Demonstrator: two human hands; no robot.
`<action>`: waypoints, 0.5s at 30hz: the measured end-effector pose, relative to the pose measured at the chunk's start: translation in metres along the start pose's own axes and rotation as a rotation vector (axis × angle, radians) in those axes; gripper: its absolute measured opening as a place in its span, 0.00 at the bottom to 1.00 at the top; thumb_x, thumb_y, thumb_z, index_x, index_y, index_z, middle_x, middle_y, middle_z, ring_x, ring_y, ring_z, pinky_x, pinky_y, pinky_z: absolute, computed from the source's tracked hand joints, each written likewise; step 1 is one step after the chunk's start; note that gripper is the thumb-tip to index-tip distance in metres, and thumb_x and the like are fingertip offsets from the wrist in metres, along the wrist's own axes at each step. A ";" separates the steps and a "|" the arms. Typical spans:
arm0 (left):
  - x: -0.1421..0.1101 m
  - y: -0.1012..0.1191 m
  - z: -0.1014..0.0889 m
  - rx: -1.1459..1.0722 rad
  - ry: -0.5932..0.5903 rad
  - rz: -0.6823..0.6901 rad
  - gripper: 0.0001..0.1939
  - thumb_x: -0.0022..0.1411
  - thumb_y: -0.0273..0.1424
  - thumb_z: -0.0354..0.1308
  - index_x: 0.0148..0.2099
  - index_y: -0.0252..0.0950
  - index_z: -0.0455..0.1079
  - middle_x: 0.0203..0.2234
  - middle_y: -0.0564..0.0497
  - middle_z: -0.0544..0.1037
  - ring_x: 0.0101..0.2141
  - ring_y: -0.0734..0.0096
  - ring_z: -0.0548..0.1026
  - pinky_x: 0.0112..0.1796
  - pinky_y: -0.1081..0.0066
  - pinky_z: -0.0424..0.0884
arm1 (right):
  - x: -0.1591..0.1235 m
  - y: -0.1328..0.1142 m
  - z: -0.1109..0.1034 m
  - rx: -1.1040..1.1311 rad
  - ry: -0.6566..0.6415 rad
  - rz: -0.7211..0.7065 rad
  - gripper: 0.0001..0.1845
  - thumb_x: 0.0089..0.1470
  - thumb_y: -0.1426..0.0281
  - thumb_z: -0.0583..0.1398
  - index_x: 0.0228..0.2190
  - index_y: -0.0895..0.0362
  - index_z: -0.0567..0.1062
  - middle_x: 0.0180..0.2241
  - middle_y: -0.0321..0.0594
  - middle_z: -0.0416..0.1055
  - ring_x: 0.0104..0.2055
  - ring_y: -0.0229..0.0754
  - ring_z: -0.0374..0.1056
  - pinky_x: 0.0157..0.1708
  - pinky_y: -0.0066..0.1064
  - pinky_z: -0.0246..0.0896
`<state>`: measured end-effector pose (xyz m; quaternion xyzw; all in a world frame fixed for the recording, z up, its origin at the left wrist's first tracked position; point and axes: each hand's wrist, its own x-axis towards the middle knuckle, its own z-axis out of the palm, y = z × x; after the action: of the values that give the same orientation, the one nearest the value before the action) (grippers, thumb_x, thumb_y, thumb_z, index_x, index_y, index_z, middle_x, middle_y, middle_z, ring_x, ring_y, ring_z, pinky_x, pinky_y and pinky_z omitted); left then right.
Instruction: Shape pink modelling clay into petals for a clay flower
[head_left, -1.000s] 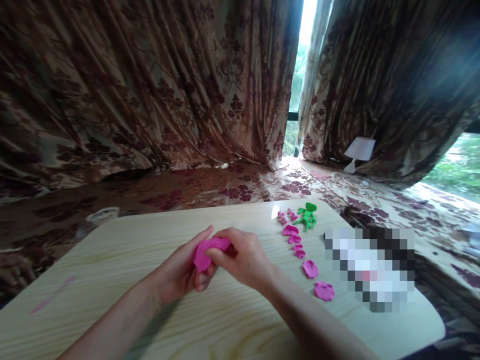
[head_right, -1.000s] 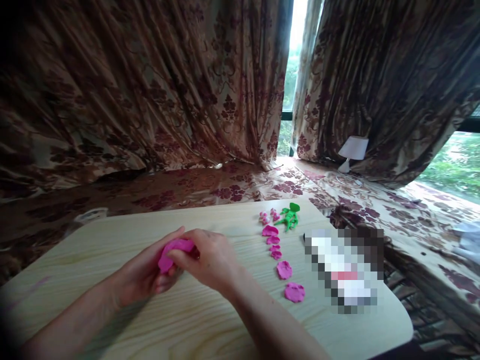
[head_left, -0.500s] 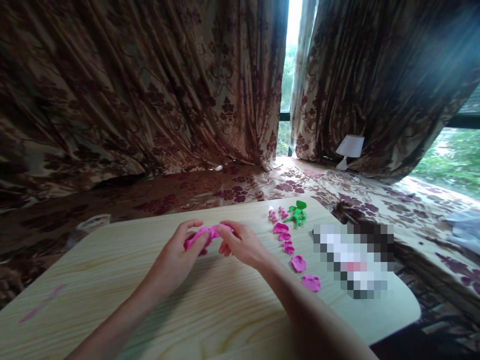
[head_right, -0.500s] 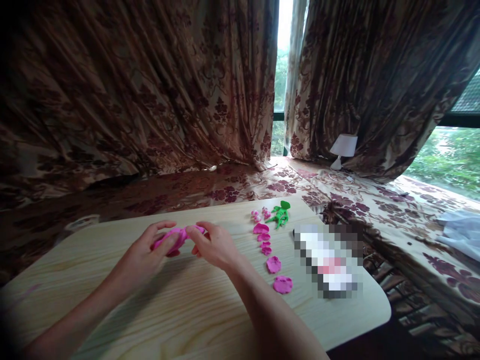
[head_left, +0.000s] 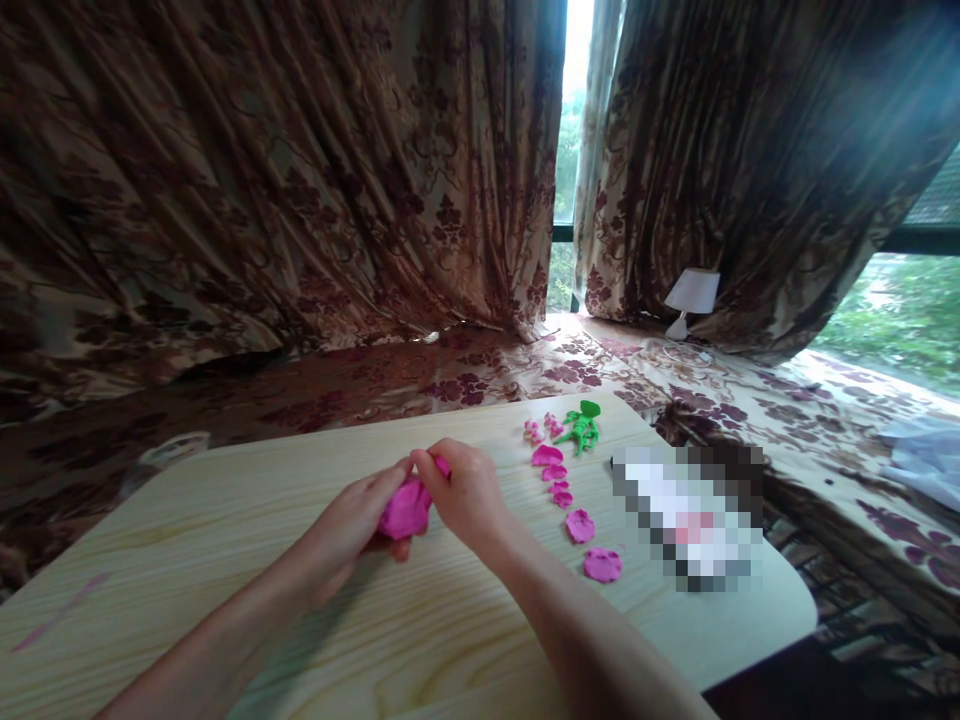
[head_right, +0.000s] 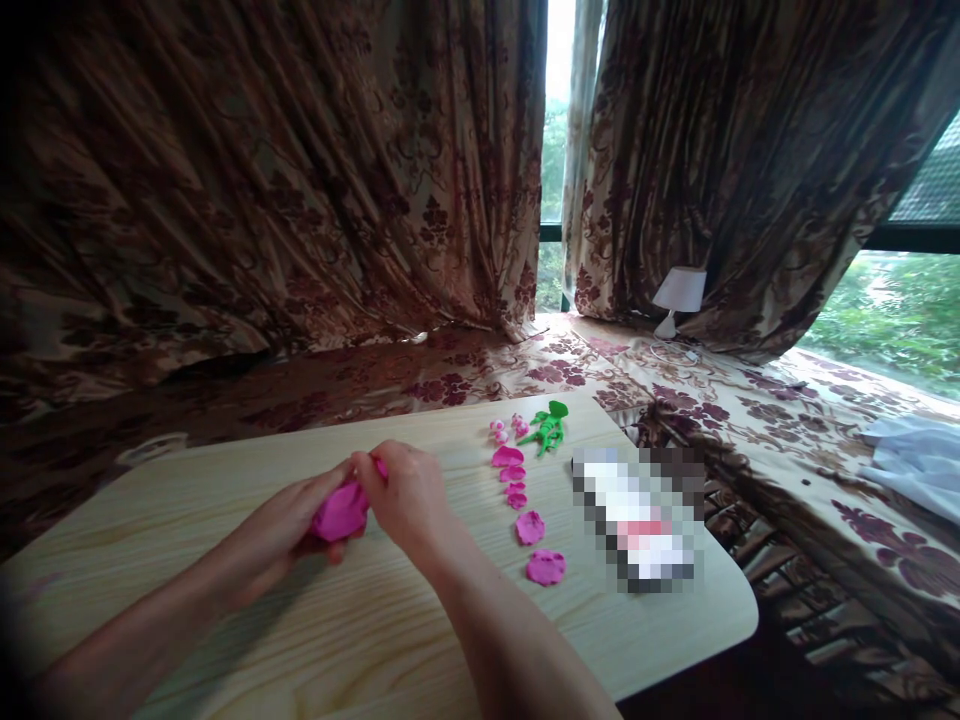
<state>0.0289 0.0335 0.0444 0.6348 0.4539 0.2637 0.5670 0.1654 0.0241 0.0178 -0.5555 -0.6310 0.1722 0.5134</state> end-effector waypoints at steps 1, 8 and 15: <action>-0.001 0.001 0.001 0.145 0.067 0.124 0.18 0.57 0.46 0.50 0.37 0.37 0.68 0.22 0.52 0.73 0.20 0.72 0.69 0.23 0.73 0.66 | 0.003 0.004 0.000 0.012 0.018 0.045 0.16 0.57 0.60 0.53 0.26 0.56 0.73 0.26 0.38 0.71 0.30 0.37 0.65 0.33 0.27 0.57; -0.003 0.001 -0.009 0.801 0.343 0.532 0.20 0.56 0.42 0.54 0.49 0.43 0.63 0.43 0.50 0.73 0.42 0.61 0.72 0.41 0.67 0.66 | 0.014 0.019 -0.009 0.262 -0.082 0.231 0.25 0.58 0.54 0.48 0.32 0.60 0.75 0.22 0.38 0.70 0.22 0.35 0.66 0.20 0.23 0.58; 0.011 -0.005 -0.023 0.807 0.354 0.697 0.18 0.57 0.37 0.52 0.49 0.40 0.63 0.45 0.48 0.71 0.45 0.62 0.70 0.46 0.64 0.64 | 0.010 0.006 -0.007 0.564 -0.281 0.223 0.16 0.53 0.60 0.56 0.40 0.56 0.73 0.27 0.36 0.71 0.28 0.35 0.70 0.21 0.22 0.65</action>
<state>0.0127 0.0538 0.0423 0.8600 0.3703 0.3434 0.0735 0.1763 0.0326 0.0204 -0.4278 -0.5584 0.4701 0.5332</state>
